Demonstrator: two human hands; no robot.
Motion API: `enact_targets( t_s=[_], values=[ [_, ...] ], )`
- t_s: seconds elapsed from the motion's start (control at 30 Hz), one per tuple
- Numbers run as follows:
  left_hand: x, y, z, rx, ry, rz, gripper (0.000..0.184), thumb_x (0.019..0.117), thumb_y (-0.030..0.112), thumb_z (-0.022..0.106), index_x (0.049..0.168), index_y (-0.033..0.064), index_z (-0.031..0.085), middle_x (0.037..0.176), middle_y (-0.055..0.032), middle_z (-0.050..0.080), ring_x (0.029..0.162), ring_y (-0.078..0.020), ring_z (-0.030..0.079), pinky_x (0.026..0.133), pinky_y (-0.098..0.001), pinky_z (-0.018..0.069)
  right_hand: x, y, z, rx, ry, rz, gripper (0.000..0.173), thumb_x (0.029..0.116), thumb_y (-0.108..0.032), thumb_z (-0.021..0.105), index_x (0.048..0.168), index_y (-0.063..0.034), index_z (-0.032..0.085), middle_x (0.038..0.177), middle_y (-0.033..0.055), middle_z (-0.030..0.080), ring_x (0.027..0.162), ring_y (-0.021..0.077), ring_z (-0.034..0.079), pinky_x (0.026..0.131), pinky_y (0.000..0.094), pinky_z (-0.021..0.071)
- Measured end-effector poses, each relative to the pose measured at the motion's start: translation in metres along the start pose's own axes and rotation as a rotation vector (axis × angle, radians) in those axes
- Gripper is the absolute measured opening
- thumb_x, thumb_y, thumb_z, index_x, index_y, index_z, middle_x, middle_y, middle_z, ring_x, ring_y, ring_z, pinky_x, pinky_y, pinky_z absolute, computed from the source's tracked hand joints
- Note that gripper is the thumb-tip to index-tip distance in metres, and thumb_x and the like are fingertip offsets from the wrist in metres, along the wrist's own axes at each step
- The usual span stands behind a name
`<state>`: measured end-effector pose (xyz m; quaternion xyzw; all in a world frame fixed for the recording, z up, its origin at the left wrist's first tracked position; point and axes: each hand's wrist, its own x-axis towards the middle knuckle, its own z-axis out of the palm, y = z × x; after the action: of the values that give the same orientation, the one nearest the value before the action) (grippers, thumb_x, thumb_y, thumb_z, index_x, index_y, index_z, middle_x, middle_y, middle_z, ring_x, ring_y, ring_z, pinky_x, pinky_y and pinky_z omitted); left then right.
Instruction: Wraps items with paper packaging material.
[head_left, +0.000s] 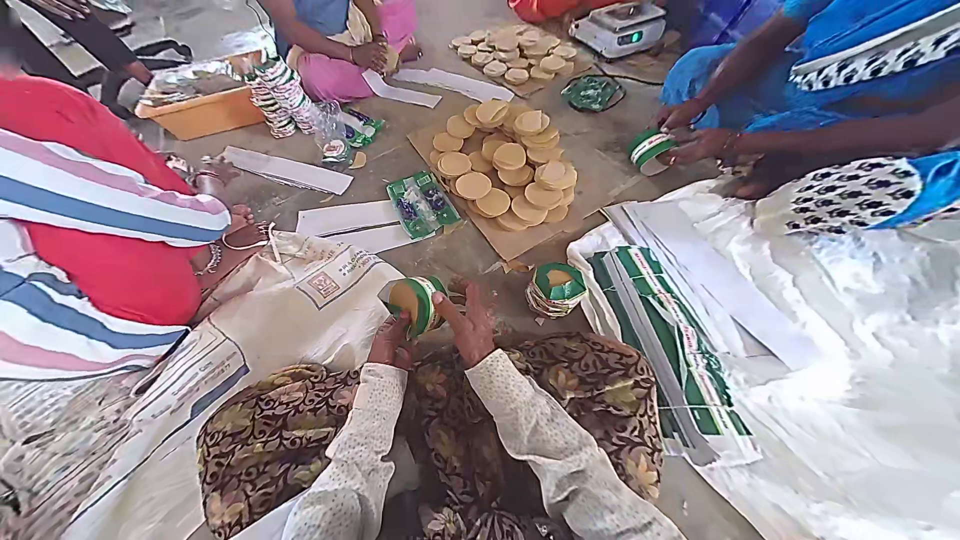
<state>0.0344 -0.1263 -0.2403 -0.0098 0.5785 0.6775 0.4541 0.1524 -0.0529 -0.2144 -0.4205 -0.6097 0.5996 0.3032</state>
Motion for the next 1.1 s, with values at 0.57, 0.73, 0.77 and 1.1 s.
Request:
enact_targets(
  t_s=[0.57, 0.73, 0.77, 1.1],
  values=[
    [-0.073, 0.022, -0.056, -0.366, -0.415, 0.399, 0.021, 0.0839, -0.009, 0.059, 0.093, 0.0084, 0.067, 0.085, 0.0009, 0.076, 0.081, -0.0067, 0.072, 0.08, -0.0267, 0.0604, -0.013, -0.093, 0.01, 0.417, -0.852, 0.169, 0.01, 0.0821, -0.001, 0.071, 0.088, -0.0098, 0.072, 0.08, -0.0017, 0.076, 0.072, 0.0055, 0.072, 0.071, 0.0237, 0.0605],
    [-0.059, 0.013, -0.076, -0.478, -0.778, 0.502, 0.024, 0.0886, 0.015, 0.074, 0.112, 0.0196, 0.078, 0.108, 0.0035, 0.078, 0.103, -0.0058, 0.072, 0.094, -0.0266, 0.0578, 0.002, -0.059, 0.017, 0.793, -1.227, 0.052, 0.016, 0.0914, -0.019, 0.075, 0.106, -0.0146, 0.078, 0.098, -0.0004, 0.079, 0.089, 0.0072, 0.075, 0.083, 0.0269, 0.0614],
    [-0.055, 0.011, -0.078, -0.474, -0.772, 0.511, 0.024, 0.0853, 0.018, 0.078, 0.109, 0.0224, 0.079, 0.107, 0.0034, 0.078, 0.102, -0.0064, 0.072, 0.092, -0.0276, 0.0587, 0.001, -0.061, 0.016, 0.734, -1.173, 0.054, 0.016, 0.0899, -0.022, 0.077, 0.105, -0.0149, 0.078, 0.097, -0.0016, 0.078, 0.087, 0.0063, 0.074, 0.081, 0.0263, 0.0613],
    [-0.053, 0.007, -0.075, -0.449, -0.567, 0.531, 0.026, 0.0802, 0.02, 0.084, 0.106, 0.0203, 0.079, 0.103, 0.003, 0.078, 0.098, -0.0065, 0.073, 0.09, -0.0281, 0.0592, -0.011, -0.074, 0.019, 0.489, -0.84, 0.137, 0.012, 0.084, -0.026, 0.079, 0.092, -0.017, 0.075, 0.085, -0.0071, 0.076, 0.078, 0.0009, 0.071, 0.074, 0.0213, 0.0598]
  ],
)
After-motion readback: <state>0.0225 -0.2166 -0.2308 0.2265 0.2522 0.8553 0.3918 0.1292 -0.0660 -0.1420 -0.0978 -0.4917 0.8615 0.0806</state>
